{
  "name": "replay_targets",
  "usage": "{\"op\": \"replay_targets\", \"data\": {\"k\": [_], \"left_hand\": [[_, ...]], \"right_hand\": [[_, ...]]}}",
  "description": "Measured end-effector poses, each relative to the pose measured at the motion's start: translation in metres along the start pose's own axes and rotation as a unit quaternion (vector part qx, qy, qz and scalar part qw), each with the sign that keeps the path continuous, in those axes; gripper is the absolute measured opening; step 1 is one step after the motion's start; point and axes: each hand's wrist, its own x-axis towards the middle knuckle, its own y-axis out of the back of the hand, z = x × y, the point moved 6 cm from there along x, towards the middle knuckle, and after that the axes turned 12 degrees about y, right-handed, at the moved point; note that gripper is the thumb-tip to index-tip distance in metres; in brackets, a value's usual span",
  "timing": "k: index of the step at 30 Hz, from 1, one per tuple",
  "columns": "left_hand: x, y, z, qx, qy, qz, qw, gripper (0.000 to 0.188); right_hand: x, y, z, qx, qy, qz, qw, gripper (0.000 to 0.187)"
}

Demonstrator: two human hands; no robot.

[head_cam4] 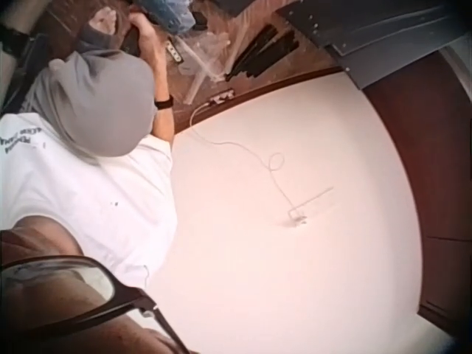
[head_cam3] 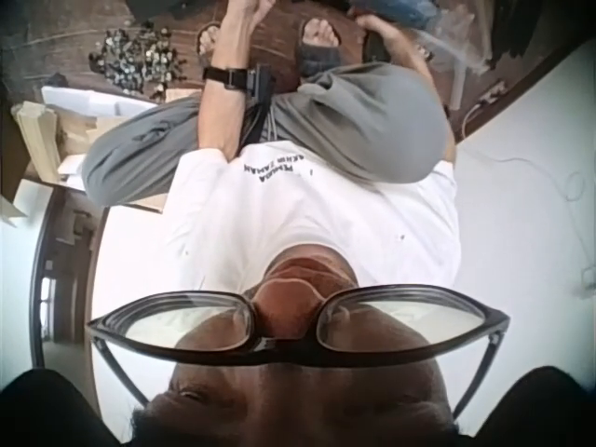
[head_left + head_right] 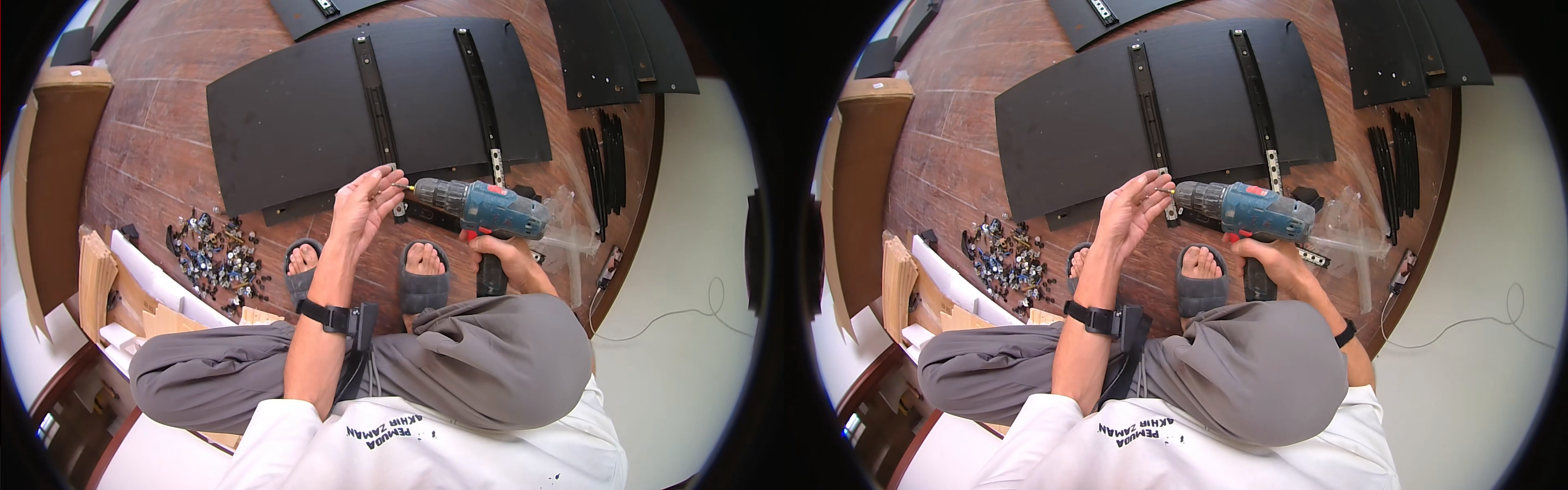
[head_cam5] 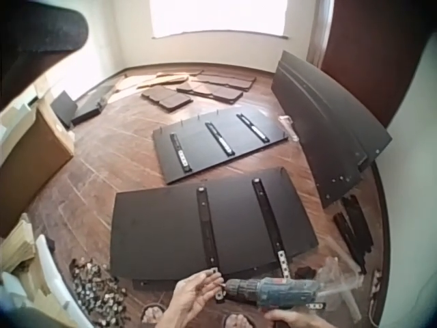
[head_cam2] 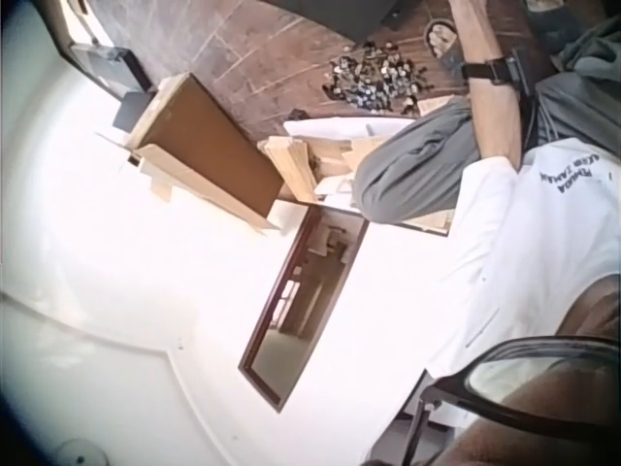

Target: Assembling black furniture components using a power drill to attach metal drawer slides.

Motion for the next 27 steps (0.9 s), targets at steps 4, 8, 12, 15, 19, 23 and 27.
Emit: {"op": "replay_targets", "data": {"k": [4,8,12,15,19,23,27], "left_hand": [[0.002,0.000,-0.002,-0.034,-0.007,-0.039,0.999,0.027],[0.009,-0.008,-0.011,-0.078,-0.016,-0.014,0.997,0.026],[0.007,0.000,-0.019,-0.133,-0.008,0.009,0.991,0.021],[0.010,-0.007,-0.026,-0.146,0.004,-0.005,0.989,0.019],[0.013,-0.008,-0.029,-0.142,0.006,-0.013,0.990,0.021],[0.011,-0.002,-0.024,-0.116,-0.004,-0.019,0.993,0.023],[0.007,-0.005,-0.016,-0.053,-0.024,-0.030,0.998,0.025]], "right_hand": [[0.000,0.000,0.007,-0.012,0.007,-0.004,1.000,0.032],[-0.007,0.005,0.007,-0.004,0.004,0.025,1.000,0.029],[-0.003,0.001,0.022,0.029,-0.008,0.005,1.000,0.026],[-0.006,0.001,0.017,0.058,-0.017,0.012,0.998,0.024],[-0.009,0.002,0.014,0.053,-0.023,0.026,0.998,0.025],[-0.006,0.002,0.019,0.073,-0.010,0.024,0.997,0.025],[-0.005,0.007,0.027,0.065,-0.039,0.008,0.997,0.026]]}}
